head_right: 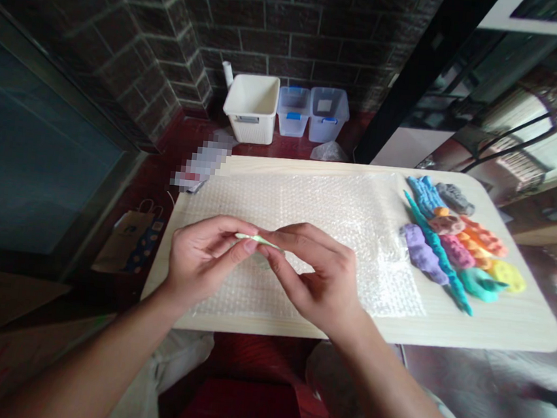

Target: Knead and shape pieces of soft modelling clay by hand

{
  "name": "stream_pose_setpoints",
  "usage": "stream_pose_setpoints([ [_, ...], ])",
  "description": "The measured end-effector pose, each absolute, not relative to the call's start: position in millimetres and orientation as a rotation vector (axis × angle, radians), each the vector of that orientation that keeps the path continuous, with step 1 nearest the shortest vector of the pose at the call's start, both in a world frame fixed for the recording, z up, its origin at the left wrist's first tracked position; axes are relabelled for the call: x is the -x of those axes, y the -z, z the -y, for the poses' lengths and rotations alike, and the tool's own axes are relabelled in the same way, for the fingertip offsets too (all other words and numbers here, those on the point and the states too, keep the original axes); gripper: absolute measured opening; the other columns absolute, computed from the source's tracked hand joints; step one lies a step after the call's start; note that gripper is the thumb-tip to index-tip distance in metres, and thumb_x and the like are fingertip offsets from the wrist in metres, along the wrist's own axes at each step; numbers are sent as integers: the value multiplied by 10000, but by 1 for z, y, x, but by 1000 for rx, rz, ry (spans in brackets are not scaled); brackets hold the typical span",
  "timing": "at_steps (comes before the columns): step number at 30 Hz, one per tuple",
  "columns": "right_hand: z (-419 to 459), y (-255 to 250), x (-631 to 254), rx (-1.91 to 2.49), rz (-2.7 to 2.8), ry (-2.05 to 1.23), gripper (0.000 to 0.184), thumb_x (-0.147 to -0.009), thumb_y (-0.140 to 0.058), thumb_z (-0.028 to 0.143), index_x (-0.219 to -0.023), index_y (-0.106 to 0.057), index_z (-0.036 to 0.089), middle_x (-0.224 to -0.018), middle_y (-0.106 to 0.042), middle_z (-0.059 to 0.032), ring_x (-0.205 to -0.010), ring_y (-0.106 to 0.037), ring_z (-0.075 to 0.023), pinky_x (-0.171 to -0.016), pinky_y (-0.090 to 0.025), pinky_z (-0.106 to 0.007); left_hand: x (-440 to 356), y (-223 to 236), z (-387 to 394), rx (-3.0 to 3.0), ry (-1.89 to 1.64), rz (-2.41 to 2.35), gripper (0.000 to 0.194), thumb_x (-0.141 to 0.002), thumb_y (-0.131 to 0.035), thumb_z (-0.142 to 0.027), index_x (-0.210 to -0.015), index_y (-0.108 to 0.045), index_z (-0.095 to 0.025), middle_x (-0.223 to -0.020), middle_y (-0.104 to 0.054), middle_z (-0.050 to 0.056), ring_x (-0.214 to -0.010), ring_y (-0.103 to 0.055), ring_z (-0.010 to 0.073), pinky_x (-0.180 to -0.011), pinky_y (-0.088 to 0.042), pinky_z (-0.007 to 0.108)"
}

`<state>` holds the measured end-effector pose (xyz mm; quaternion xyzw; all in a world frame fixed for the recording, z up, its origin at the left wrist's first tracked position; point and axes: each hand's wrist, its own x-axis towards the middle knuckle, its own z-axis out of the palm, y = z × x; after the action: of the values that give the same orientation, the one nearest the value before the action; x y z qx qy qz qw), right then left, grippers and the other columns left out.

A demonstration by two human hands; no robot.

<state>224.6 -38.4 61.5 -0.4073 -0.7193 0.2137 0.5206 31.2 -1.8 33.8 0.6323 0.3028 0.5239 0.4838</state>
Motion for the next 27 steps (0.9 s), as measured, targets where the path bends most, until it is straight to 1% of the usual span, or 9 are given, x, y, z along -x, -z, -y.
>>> stream_pose_setpoints([
  [3,39,-61,-225,970,1716,-494,353,-888,-767,31,-1158,-817,254,-995,-817,-51,-876,-769,-194,-755,-614,-327,-33,-33,1,-1415,-1286,-701,226,-885,-825,-141,-1094,-798,-221,-1064,-818,47,-982,-792,162,-887,-639,237],
  [5,40,-61,-225,982,1693,-482,368,-881,-769,24,-1151,-819,269,-999,-821,-42,-866,-768,-193,-748,-611,-329,-34,-33,1,-1364,-1268,-673,226,-883,-831,-149,-1096,-800,-215,-1085,-821,60,-1007,-793,171,-904,-643,248],
  [8,39,-59,-224,989,1665,-494,370,-880,-776,35,-1155,-820,278,-1010,-818,-40,-886,-766,-200,-766,-610,-342,-34,-34,-1,-1383,-1257,-666,154,-891,-824,-154,-1038,-814,-200,-1040,-822,67,-997,-787,172,-905,-644,261],
  [11,38,-58,-224,976,1660,-519,352,-880,-789,51,-1153,-823,271,-1014,-816,-47,-904,-769,-207,-778,-612,-348,-33,-36,-3,-1440,-1292,-666,123,-885,-828,-151,-995,-822,-205,-987,-807,56,-947,-770,162,-847,-642,253],
  [15,38,-58,-225,969,1662,-546,323,-888,-783,50,-1122,-830,267,-988,-825,-36,-862,-772,-194,-742,-607,-332,-32,-38,-2,-1468,-1277,-659,126,-878,-833,-142,-986,-824,-208,-971,-801,53,-929,-759,156,-837,-629,252],
  [18,39,-59,-224,992,1645,-536,309,-885,-787,55,-1102,-835,270,-973,-824,-31,-854,-768,-194,-740,-604,-334,-32,-39,-1,-1449,-1240,-649,126,-897,-816,-158,-1015,-821,-202,-986,-794,61,-941,-755,158,-847,-625,254],
  [21,39,-59,-224,1007,1656,-517,344,-882,-794,58,-1149,-826,272,-979,-819,-35,-867,-764,-192,-753,-603,-333,-31,-39,-1,-1449,-1253,-639,131,-910,-800,-150,-1023,-829,-210,-995,-798,61,-948,-756,155,-846,-625,248],
  [24,39,-59,-224,982,1680,-517,359,-883,-798,65,-1176,-821,272,-999,-820,-44,-878,-765,-195,-754,-609,-334,-31,-39,-3,-1473,-1276,-612,154,-890,-816,-124,-1002,-844,-226,-995,-807,55,-945,-760,146,-828,-627,229],
  [27,39,-59,-225,967,1667,-538,316,-897,-786,74,-1133,-834,279,-982,-824,-44,-857,-769,-201,-735,-616,-340,-33,-38,-5,-1447,-1276,-588,166,-862,-848,-144,-1007,-847,-225,-1000,-801,58,-949,-765,150,-821,-638,228],
])
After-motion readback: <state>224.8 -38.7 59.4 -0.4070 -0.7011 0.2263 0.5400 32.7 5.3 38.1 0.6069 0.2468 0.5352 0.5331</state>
